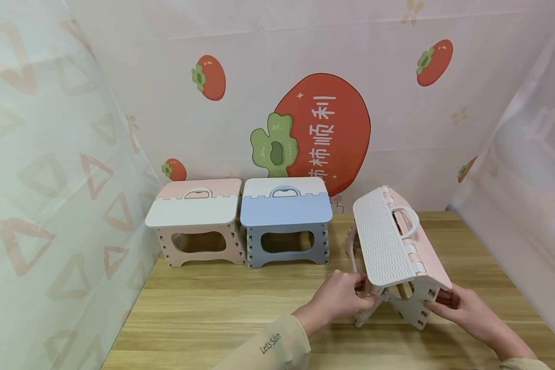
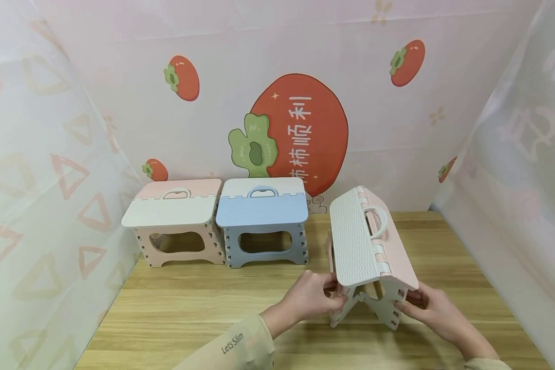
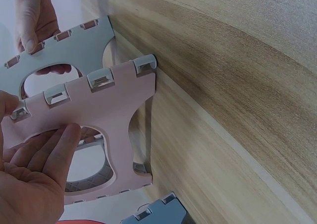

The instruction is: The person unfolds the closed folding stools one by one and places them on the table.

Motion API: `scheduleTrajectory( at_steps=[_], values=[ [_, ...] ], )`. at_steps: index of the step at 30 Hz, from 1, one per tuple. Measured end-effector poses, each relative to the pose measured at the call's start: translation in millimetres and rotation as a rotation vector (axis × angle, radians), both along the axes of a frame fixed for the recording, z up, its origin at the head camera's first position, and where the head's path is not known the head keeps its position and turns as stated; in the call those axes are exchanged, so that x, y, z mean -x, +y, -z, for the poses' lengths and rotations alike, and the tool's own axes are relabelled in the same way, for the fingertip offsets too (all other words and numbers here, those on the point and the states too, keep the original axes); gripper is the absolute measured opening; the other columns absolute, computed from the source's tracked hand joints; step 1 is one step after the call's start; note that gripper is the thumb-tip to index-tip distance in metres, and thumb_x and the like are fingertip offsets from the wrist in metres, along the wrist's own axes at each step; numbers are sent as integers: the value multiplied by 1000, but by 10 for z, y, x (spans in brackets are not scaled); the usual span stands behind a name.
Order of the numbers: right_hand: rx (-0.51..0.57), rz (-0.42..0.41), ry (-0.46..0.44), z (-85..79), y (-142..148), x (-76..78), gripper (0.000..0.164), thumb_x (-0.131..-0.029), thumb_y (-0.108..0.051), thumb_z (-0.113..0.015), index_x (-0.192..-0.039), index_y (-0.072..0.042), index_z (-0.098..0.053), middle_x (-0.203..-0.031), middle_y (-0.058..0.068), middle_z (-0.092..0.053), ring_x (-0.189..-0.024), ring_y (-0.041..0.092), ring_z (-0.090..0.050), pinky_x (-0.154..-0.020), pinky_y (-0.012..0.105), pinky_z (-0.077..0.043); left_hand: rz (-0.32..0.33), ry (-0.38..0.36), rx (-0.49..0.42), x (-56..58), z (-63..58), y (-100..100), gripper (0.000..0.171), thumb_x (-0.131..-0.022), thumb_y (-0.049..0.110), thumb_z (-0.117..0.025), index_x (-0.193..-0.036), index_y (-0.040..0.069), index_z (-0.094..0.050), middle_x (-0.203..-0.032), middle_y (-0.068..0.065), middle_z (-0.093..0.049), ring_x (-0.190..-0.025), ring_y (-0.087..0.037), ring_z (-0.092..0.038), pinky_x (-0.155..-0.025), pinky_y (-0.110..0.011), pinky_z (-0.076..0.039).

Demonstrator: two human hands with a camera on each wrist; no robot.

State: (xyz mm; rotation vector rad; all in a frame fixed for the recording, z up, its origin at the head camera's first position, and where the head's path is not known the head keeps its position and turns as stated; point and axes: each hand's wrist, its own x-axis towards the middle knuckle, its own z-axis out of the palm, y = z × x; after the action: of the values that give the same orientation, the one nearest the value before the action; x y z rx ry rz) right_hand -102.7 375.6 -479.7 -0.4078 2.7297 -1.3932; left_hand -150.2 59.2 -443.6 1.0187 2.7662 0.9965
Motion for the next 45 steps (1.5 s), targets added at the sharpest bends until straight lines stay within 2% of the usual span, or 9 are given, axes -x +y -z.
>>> scheduleTrajectory(
  at_steps=[5,11,14,15,18,20,29,35,45],
  values=[
    [31,-17,17,11,16,-7,47,-97,-4,-68,-137,12,-51,-115,-20,-71,-101,-7,-64,-75,21,-58,-6,4,3,-5,0,-3,7,-88,28,-77,-90,22,-75,-85,15,-76,-63,18,-48,-61,-3,-41],
    [45,-16,0,3,25,-8,43,-97,-5,-68,-137,5,-53,-115,-21,-71,-101,-6,-64,-75,20,-58,-7,-15,-2,-5,-7,-4,7,-88,27,-77,-92,22,-75,-87,15,-76,-65,18,-49,-62,-3,-42],
    [63,-20,-14,0,33,-10,41,-98,-5,-67,-137,-7,-55,-115,-23,-70,-102,-7,-64,-75,21,-58,-9,-15,-2,-7,-11,-4,6,-88,27,-77,-92,22,-75,-88,15,-76,-66,18,-50,-63,-3,-42],
    [73,-27,-15,1,37,-10,42,-98,-4,-67,-137,-15,-55,-115,-25,-69,-102,-7,-64,-75,21,-58,-9,-16,-1,-8,-11,-4,6,-88,26,-76,-93,22,-75,-88,15,-76,-66,19,-50,-63,-3,-42],
    [82,-28,-21,1,44,-11,42,-98,-4,-66,-135,-20,-55,-114,-25,-69,-102,-6,-64,-75,21,-58,-9,-13,1,-8,-12,-4,6,-89,27,-76,-93,22,-75,-89,15,-77,-66,19,-50,-63,-3,-42],
    [78,-25,-23,2,47,-11,41,-98,-4,-66,-135,-19,-55,-114,-25,-69,-102,-6,-64,-75,21,-58,-6,-14,0,-7,-11,-5,7,-89,27,-76,-94,22,-75,-89,15,-77,-66,19,-50,-63,-3,-42],
    [49,-2,-34,-4,45,-11,42,-98,-5,-67,-136,4,-54,-113,-21,-71,-100,-7,-64,-75,22,-59,-6,-9,-6,-6,-1,-11,6,-88,27,-76,-88,23,-73,-85,16,-76,-67,17,-53,-63,-3,-42],
    [43,-1,-21,-1,46,-14,42,-98,-5,-68,-135,8,-54,-113,-21,-71,-100,-6,-65,-74,22,-59,-6,-3,-5,-6,-3,-16,6,-88,27,-76,-88,23,-72,-86,16,-76,-68,17,-54,-63,-3,-42],
    [80,-29,-27,17,82,-10,42,-99,-4,-66,-133,-25,-56,-114,-25,-69,-101,-6,-65,-74,22,-59,-11,-7,-9,-9,-13,-26,7,-87,27,-77,-90,22,-74,-84,16,-75,-66,17,-50,-62,-3,-41]
  ],
)
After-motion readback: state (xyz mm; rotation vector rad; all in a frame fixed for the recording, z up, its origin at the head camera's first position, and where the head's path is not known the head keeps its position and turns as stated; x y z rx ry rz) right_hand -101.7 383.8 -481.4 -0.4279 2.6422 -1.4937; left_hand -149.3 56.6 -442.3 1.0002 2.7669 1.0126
